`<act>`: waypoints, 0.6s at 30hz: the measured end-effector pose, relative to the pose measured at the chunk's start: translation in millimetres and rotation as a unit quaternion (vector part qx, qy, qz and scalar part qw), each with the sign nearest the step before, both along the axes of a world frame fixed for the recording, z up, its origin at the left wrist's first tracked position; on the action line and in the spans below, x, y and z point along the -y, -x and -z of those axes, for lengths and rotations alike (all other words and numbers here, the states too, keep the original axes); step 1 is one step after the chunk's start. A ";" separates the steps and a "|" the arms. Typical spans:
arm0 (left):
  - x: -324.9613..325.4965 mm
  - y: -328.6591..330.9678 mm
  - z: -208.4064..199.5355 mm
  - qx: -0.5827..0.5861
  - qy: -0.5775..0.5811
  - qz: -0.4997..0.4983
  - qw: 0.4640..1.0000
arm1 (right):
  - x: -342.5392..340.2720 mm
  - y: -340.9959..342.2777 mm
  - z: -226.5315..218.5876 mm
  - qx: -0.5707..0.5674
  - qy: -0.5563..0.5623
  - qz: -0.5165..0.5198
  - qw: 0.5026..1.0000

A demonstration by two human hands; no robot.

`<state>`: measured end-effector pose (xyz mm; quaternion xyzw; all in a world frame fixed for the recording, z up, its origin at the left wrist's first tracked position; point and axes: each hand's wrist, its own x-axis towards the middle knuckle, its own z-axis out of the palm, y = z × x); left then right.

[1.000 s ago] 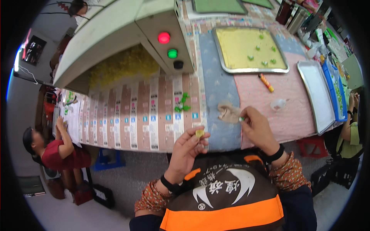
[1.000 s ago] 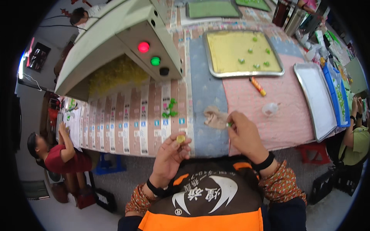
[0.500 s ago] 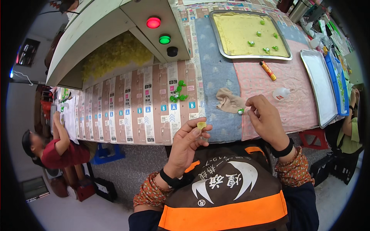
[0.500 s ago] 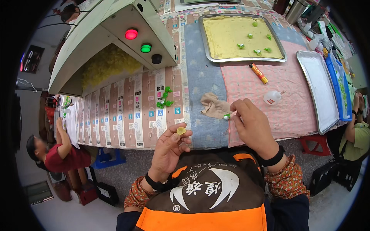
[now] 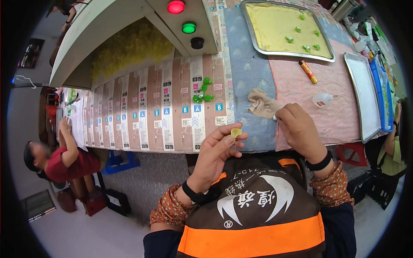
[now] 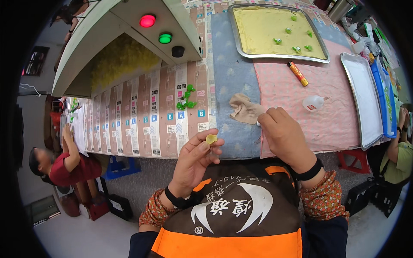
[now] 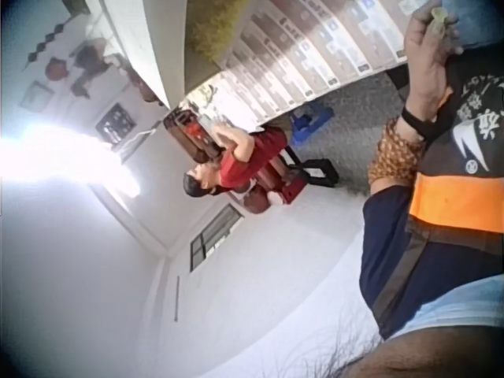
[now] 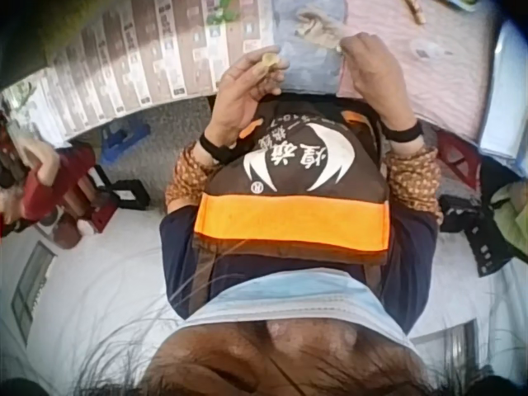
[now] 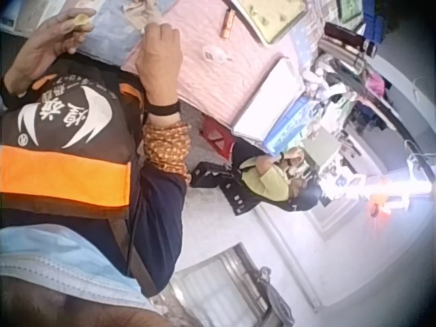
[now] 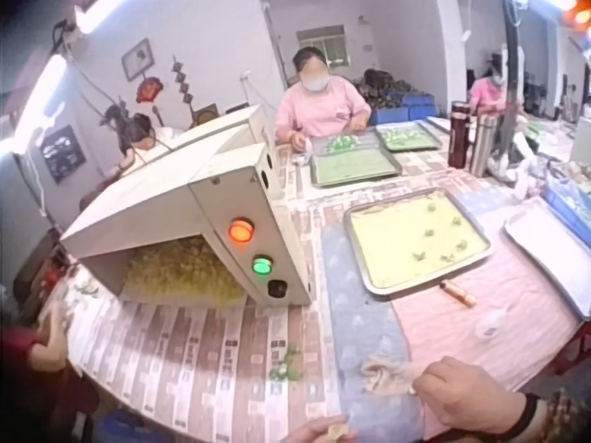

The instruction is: Applying adhesive and assembling small plastic components at a factory workbench.

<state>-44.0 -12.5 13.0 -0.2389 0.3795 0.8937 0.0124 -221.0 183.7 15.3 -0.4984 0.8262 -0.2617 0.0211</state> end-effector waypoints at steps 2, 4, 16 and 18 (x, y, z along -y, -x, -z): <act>-1.6 0.4 3.6 0.001 -0.006 0.001 1.000 | 0.7 -1.6 0.8 0.009 0.000 -0.011 1.000; -3.1 0.6 6.4 0.003 -0.011 0.000 1.000 | -0.3 -4.0 3.0 0.009 -0.013 0.016 1.000; -11.4 -2.6 21.0 -0.043 0.000 -0.033 0.999 | 28.7 -63.9 -35.4 0.416 0.197 0.109 0.881; -12.1 -3.3 20.1 -0.062 0.019 -0.037 0.997 | 33.4 -68.1 -35.5 0.397 0.215 0.093 0.887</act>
